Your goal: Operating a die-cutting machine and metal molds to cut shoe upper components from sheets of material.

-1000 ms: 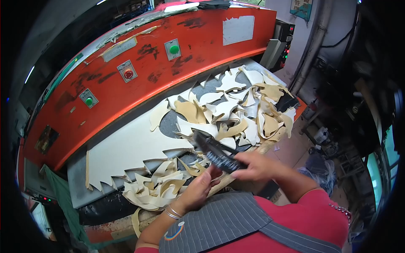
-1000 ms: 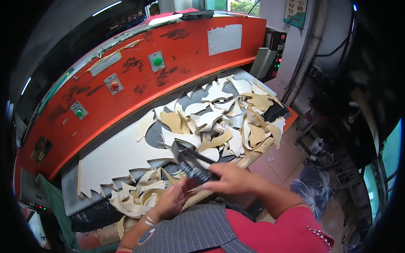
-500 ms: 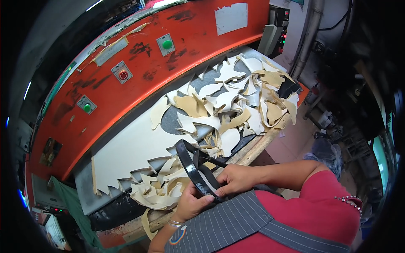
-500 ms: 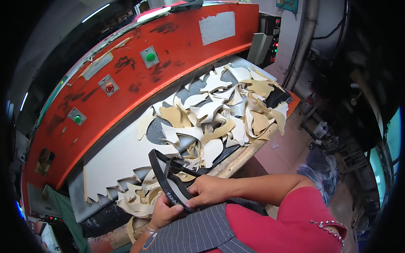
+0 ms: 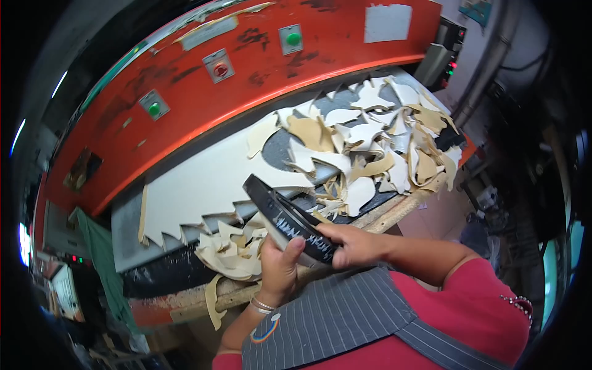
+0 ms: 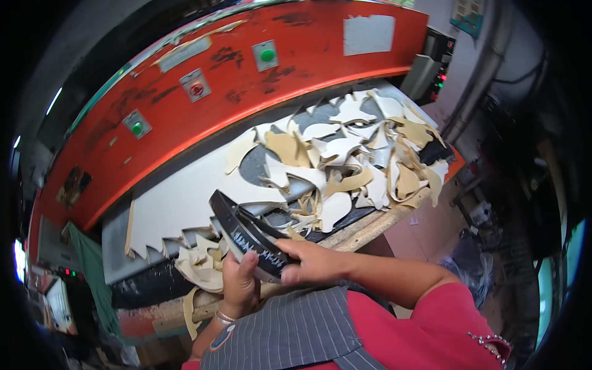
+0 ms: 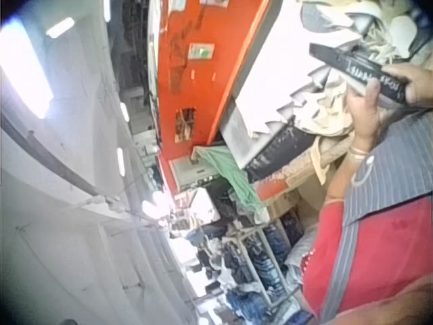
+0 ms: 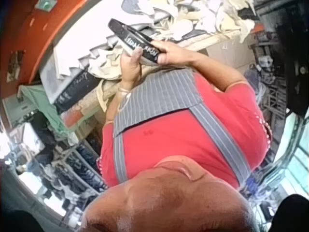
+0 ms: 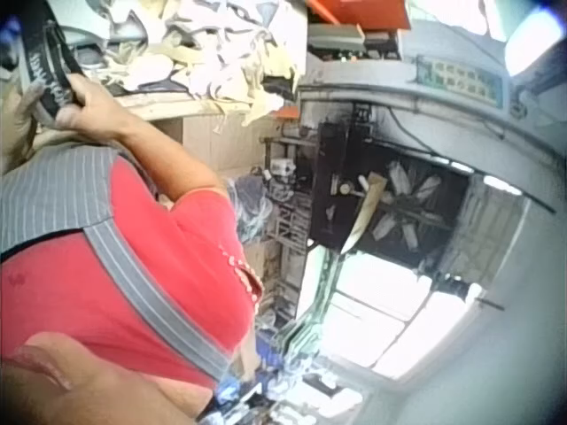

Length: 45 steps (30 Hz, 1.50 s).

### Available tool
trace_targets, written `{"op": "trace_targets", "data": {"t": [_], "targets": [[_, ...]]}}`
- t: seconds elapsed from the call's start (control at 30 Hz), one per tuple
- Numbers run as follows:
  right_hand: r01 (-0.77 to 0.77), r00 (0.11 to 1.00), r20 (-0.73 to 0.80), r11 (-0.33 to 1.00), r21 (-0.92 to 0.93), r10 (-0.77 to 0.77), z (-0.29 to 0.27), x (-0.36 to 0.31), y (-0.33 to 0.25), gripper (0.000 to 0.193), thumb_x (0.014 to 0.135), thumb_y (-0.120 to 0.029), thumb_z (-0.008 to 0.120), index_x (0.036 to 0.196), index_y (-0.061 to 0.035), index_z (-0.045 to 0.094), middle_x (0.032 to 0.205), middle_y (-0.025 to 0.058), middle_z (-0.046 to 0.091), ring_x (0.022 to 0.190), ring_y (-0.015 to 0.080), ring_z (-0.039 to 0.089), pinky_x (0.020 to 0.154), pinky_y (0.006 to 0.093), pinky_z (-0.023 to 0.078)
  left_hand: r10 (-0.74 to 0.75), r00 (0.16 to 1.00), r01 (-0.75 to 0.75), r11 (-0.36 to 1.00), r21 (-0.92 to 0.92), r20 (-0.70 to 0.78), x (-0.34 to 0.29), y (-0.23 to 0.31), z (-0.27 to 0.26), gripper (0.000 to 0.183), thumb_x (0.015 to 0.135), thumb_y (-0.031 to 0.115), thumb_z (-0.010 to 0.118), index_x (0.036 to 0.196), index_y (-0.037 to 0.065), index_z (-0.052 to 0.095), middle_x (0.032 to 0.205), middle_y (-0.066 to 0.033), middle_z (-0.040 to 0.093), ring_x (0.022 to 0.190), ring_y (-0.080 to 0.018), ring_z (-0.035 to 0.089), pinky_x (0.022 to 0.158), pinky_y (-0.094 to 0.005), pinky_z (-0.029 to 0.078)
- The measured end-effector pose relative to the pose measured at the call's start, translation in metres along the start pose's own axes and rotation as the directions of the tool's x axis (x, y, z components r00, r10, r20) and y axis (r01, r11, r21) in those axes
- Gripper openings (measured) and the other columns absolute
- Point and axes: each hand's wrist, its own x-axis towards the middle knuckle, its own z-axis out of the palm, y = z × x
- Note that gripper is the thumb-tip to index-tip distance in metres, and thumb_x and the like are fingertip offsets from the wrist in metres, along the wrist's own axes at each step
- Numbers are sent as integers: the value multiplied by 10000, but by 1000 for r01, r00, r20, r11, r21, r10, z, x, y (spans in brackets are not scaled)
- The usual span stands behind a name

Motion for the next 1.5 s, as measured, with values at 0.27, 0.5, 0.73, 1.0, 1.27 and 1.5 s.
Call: {"op": "trace_targets", "data": {"t": [0.27, 0.5, 0.73, 1.0, 1.27, 1.5], "targets": [[-196, 974, -130, 979, -49, 188, 19, -4, -36, 414, 765, -363, 689, 941, -3, 582, 785, 45, 545, 722, 116, 499, 651, 270, 416, -144, 942, 37, 942, 333, 303, -7, 12, -23, 409, 911, 350, 536, 1108, -9, 534, 1010, -90, 608, 929, -159, 563, 794, -298, 463], [-42, 997, -76, 984, -172, 30, 23, -22, -17, 419, 691, -358, 767, 830, -3, 594, 695, 60, 546, 632, 128, 503, 572, 269, 394, 15, 866, -220, 908, 355, 499, -24, 19, -32, 368, 872, 268, 599, 1130, 17, 521, 1051, -103, 580, 962, -181, 547, 836, -309, 447], [-96, 991, -98, 991, -95, 87, 21, -20, -23, 438, 678, -330, 781, 893, 12, 611, 754, 68, 590, 689, 121, 550, 616, 254, 424, 177, 868, -413, 777, 474, 465, -34, 14, -40, 325, 844, 155, 598, 1123, 7, 521, 1014, -109, 584, 920, -188, 562, 814, -314, 453], [7, 998, -62, 999, -32, -9, -2, -14, -3, 453, 688, -341, 762, 895, 24, 592, 768, 54, 568, 695, 116, 518, 625, 255, 421, -250, 920, 82, 876, 474, 302, -25, 27, -33, 379, 856, 190, 596, 1165, -10, 506, 1101, -108, 580, 981, -173, 567, 853, -309, 453], [-248, 948, 241, 957, 152, 208, -3, 7, -53, 451, 742, -253, 745, 1054, -4, 538, 955, 40, 565, 864, 105, 513, 757, 250, 418, -228, 973, 222, 970, 104, 49, -15, 35, -11, 268, 902, 162, 467, 1102, -7, 529, 1007, -106, 599, 932, -176, 591, 793, -327, 487], [-243, 970, 33, 970, 31, 242, 13, -12, -44, 375, 725, -216, 766, 991, -22, 586, 833, -2, 603, 735, 54, 531, 673, 210, 432, -6, 987, -98, 776, 623, 163, -36, 45, 7, 265, 931, 226, 444, 918, 17, 607, 778, -132, 644, 735, -257, 634, 677, -345, 488]]}}
